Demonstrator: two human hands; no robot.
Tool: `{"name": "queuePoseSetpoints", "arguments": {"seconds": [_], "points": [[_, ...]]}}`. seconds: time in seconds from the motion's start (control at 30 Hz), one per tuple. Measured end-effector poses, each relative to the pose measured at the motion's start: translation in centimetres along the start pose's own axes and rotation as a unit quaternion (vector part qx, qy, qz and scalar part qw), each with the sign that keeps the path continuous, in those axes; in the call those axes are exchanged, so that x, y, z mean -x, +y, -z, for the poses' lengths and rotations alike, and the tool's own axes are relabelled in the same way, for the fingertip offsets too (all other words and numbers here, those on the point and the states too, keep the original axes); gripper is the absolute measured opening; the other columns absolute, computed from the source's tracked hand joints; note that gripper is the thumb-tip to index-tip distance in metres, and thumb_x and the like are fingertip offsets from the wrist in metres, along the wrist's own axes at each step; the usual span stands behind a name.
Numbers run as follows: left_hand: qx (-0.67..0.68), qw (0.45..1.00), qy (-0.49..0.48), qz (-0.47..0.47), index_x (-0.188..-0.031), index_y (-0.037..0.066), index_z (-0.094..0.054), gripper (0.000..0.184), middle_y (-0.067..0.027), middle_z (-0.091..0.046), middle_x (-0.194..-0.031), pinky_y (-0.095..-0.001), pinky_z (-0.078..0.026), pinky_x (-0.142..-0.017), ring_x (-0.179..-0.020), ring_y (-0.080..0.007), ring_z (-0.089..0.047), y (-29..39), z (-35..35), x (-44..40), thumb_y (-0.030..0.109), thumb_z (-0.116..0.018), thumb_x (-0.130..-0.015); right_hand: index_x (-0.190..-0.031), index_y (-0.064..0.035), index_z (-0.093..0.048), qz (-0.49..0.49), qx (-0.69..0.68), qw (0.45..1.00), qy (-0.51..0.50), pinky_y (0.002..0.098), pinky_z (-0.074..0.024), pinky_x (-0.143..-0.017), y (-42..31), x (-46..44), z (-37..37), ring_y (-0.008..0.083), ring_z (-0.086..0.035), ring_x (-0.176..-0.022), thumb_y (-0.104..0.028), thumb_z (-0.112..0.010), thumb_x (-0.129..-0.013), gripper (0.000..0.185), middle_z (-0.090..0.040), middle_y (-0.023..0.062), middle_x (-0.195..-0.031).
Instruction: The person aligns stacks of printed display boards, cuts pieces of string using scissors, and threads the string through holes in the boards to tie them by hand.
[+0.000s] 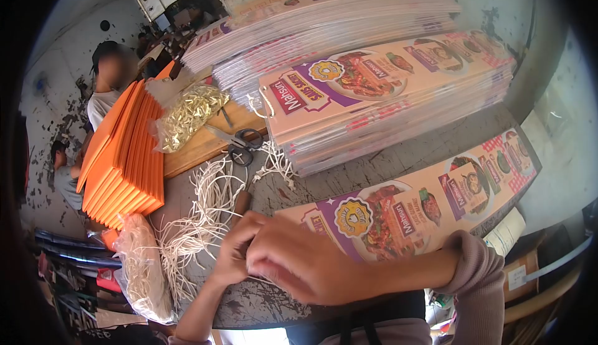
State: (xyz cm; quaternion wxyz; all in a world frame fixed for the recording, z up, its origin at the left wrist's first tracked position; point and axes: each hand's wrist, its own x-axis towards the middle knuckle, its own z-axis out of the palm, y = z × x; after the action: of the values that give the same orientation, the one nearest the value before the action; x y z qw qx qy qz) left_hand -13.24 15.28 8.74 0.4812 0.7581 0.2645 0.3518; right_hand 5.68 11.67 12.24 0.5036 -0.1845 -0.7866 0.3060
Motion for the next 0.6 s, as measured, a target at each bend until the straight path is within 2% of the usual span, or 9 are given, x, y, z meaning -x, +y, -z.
{"name": "queuePoseSetpoints", "arguments": {"seconds": [0.07,0.13,0.17,0.23,0.3,0.37,0.43,0.53,0.6], "points": [[0.116,0.992,0.043,-0.013,-0.093,0.002,-0.060,0.017,-0.0100,-0.057,-0.089,-0.0313,-0.045,-0.073,-0.082,-0.0193,-0.055,-0.1,0.5,0.4,0.011,-0.061,-0.078,-0.087,-0.0031,-0.051,-0.103,-0.015,0.993,0.049,0.0345,-0.0414,-0.063,0.0,-0.2,0.8,0.0257,-0.050,-0.075,0.002,-0.057,-0.078,0.012,-0.051,0.0095,-0.083],[0.153,0.985,-0.069,-0.035,-0.083,0.000,-0.061,0.038,-0.0114,-0.061,-0.076,-0.0324,-0.046,-0.068,-0.068,-0.0191,-0.057,-0.1,2.3,0.6,0.033,-0.045,-0.092,-0.088,-0.0036,-0.052,-0.066,0.030,0.996,0.055,0.0343,-0.0419,-0.064,0.4,0.0,0.6,0.0249,-0.051,-0.076,0.003,-0.058,-0.077,0.014,-0.051,0.0088,-0.083],[0.153,0.985,-0.070,-0.034,-0.083,0.000,-0.061,0.038,-0.0114,-0.061,-0.076,-0.0324,-0.046,-0.068,-0.068,-0.0191,-0.057,0.3,1.9,0.9,0.033,-0.045,-0.092,-0.089,-0.0041,-0.053,-0.028,0.077,0.995,0.058,0.0342,-0.0423,-0.064,0.6,0.2,0.5,0.0241,-0.052,-0.078,0.003,-0.059,-0.075,0.017,-0.051,0.0080,-0.084],[0.106,0.982,-0.027,0.153,-0.080,-0.002,-0.061,0.043,-0.0119,-0.063,-0.074,-0.0322,-0.045,-0.062,-0.064,-0.0183,-0.056,2.3,-0.1,1.6,0.032,-0.039,-0.095,-0.090,-0.0048,-0.054,0.016,0.105,0.994,0.012,0.0340,-0.0436,-0.066,0.5,1.1,0.2,0.0235,-0.053,-0.081,0.001,-0.060,-0.072,0.020,-0.052,0.0075,-0.085],[0.144,0.964,-0.039,0.220,-0.085,-0.003,-0.061,0.040,-0.0099,-0.062,-0.078,-0.0293,-0.045,-0.067,-0.072,-0.0164,-0.057,2.7,-0.4,2.0,0.028,-0.037,-0.096,-0.092,-0.0055,-0.057,0.206,0.245,0.946,-0.045,0.0309,-0.0451,-0.067,0.6,2.0,-0.9,0.0204,-0.054,-0.077,0.003,-0.063,-0.064,0.030,-0.055,0.0058,-0.087],[0.209,0.916,-0.071,0.335,-0.094,-0.002,-0.058,0.033,-0.0071,-0.060,-0.084,-0.0268,-0.044,-0.075,-0.081,-0.0131,-0.056,3.1,-0.4,2.2,0.025,-0.040,-0.096,-0.092,-0.0050,-0.057,0.215,0.255,0.940,-0.072,0.0311,-0.0460,-0.068,0.9,2.4,-1.0,0.0202,-0.054,-0.078,0.002,-0.063,-0.066,0.027,-0.055,0.0067,-0.090],[0.282,0.890,-0.041,0.356,-0.098,-0.002,-0.055,0.027,-0.0043,-0.058,-0.088,-0.0238,-0.040,-0.080,-0.085,-0.0095,-0.052,2.9,-1.1,2.5,0.021,-0.042,-0.095,-0.091,-0.0045,-0.058,0.225,0.264,0.932,-0.099,0.0314,-0.0469,-0.068,1.6,2.3,-1.2,0.0199,-0.055,-0.079,0.001,-0.064,-0.068,0.025,-0.055,0.0076,-0.092],[0.391,0.839,0.090,0.368,-0.097,-0.001,-0.054,0.025,-0.0037,-0.057,-0.089,-0.0224,-0.040,-0.075,-0.081,-0.0096,-0.051,2.9,-1.2,2.5,0.020,-0.041,-0.096,-0.086,-0.0027,-0.050,-0.007,0.050,0.998,-0.038,0.0331,-0.0451,-0.066,2.7,1.5,-1.3,0.0222,-0.054,-0.082,-0.003,-0.058,-0.078,0.011,-0.051,0.0094,-0.103],[0.177,0.925,0.047,0.332,-0.095,-0.001,-0.054,0.018,-0.0063,-0.059,-0.085,-0.0246,-0.043,-0.068,-0.076,-0.0122,-0.054,2.5,-0.9,2.7,0.015,-0.045,-0.093,-0.088,-0.0024,-0.050,-0.095,-0.004,0.995,-0.042,0.0313,-0.0448,-0.064,2.6,1.0,-0.8,0.0211,-0.054,-0.080,-0.003,-0.057,-0.080,0.010,-0.051,0.0097,-0.103]]}}
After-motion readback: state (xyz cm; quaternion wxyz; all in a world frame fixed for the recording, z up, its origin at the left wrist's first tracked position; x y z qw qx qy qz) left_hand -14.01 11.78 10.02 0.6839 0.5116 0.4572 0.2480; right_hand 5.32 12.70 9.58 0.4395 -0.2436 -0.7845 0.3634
